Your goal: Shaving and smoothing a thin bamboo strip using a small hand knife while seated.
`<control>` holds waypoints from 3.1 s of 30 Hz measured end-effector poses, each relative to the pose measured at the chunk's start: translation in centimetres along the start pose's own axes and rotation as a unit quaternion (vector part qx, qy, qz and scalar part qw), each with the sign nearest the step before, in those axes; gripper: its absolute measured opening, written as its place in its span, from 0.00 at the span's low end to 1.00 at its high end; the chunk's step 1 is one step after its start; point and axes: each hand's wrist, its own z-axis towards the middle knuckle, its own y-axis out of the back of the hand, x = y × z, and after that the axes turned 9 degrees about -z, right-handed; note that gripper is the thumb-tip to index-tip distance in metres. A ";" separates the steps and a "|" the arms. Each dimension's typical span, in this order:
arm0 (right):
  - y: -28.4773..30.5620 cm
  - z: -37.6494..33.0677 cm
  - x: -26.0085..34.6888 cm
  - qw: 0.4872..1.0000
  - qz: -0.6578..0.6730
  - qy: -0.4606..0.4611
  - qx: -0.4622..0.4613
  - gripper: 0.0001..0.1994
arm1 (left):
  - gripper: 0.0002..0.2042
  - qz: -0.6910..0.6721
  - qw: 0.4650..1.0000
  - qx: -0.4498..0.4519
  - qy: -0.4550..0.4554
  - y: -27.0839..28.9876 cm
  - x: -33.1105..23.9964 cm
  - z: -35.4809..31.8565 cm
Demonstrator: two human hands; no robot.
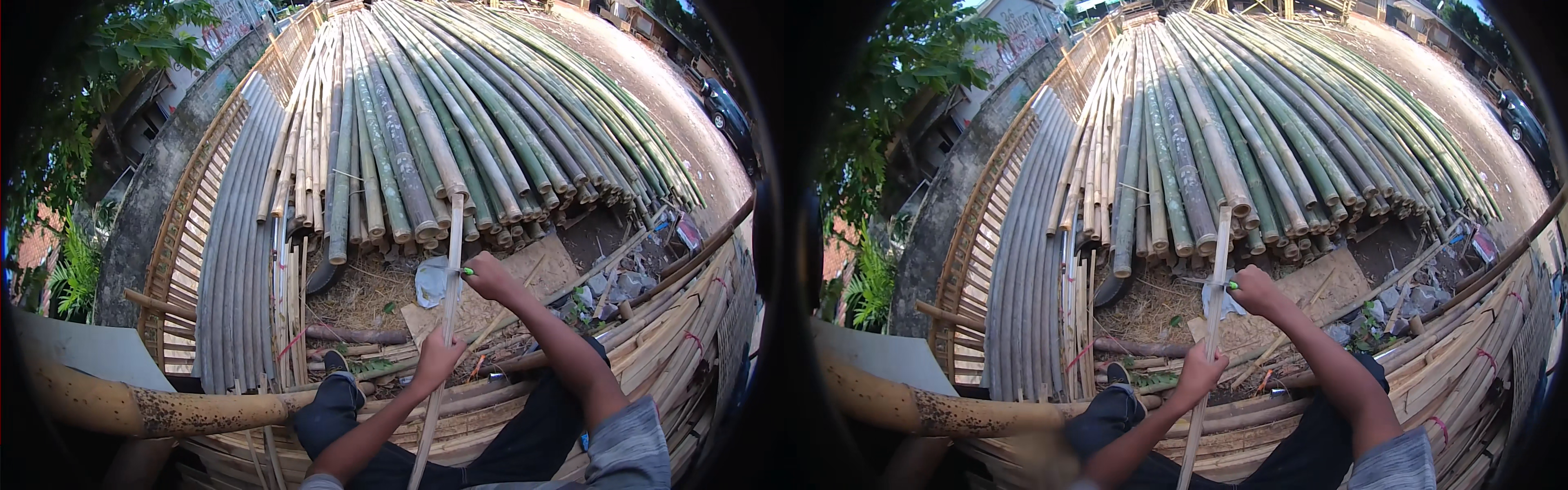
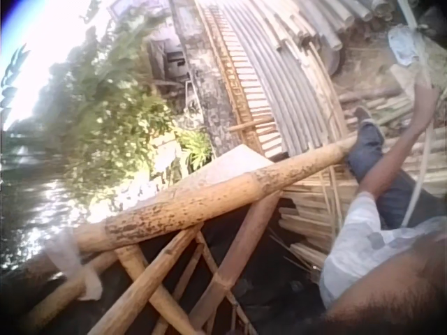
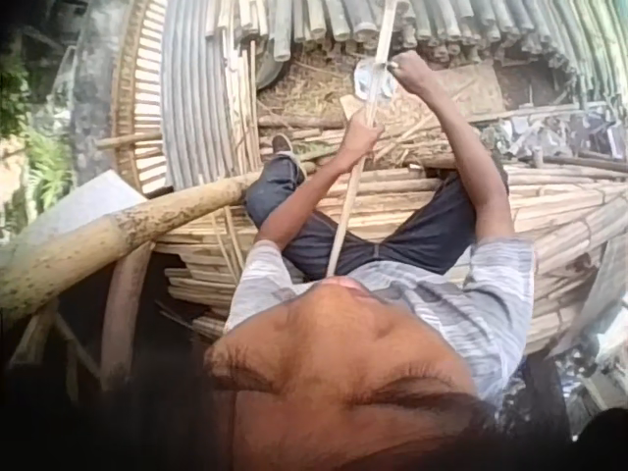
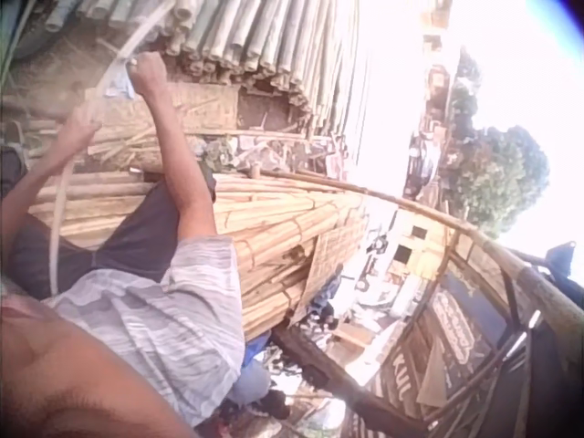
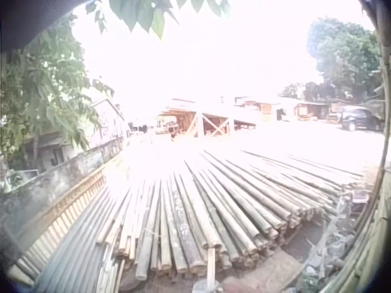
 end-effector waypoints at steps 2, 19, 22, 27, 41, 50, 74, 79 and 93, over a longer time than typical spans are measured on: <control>0.4 0.7 -3.3 0.997 0.024 -0.053 -0.052 0.13 | 0.10 -0.006 0.999 0.019 0.032 -0.8 -0.2 -0.3; -0.8 -0.7 -5.9 0.995 -0.080 -0.032 -0.046 0.16 | 0.09 -0.024 0.997 0.057 0.040 0.2 1.4 0.5; -1.8 -0.5 -6.3 0.998 -0.040 -0.017 -0.055 0.17 | 0.09 -0.041 0.997 0.045 0.037 -0.4 1.0 0.1; 2.0 0.8 -7.7 0.965 -0.017 -0.252 -0.065 0.16 | 0.09 -0.100 0.987 0.101 0.071 -0.3 0.5 -0.3; -3.3 -0.6 -6.3 0.994 -0.061 -0.090 -0.002 0.13 | 0.08 -0.153 0.971 0.119 0.138 1.2 1.3 -1.2; -2.4 0.8 -5.6 0.991 0.004 -0.131 -0.032 0.15 | 0.09 -0.085 0.979 0.101 0.158 1.2 0.4 -0.1; -2.9 -0.4 -6.4 0.978 -0.105 0.137 -0.113 0.10 | 0.08 -0.072 0.987 0.105 0.094 1.3 0.4 0.7; -1.1 0.3 -10.7 0.959 0.055 -0.252 -0.121 0.17 | 0.09 -0.067 0.982 0.135 0.116 0.8 -1.1 -0.3; -0.4 2.0 -5.1 0.964 0.079 -0.252 -0.035 0.17 | 0.08 -0.116 0.982 0.113 0.093 2.1 0.0 0.2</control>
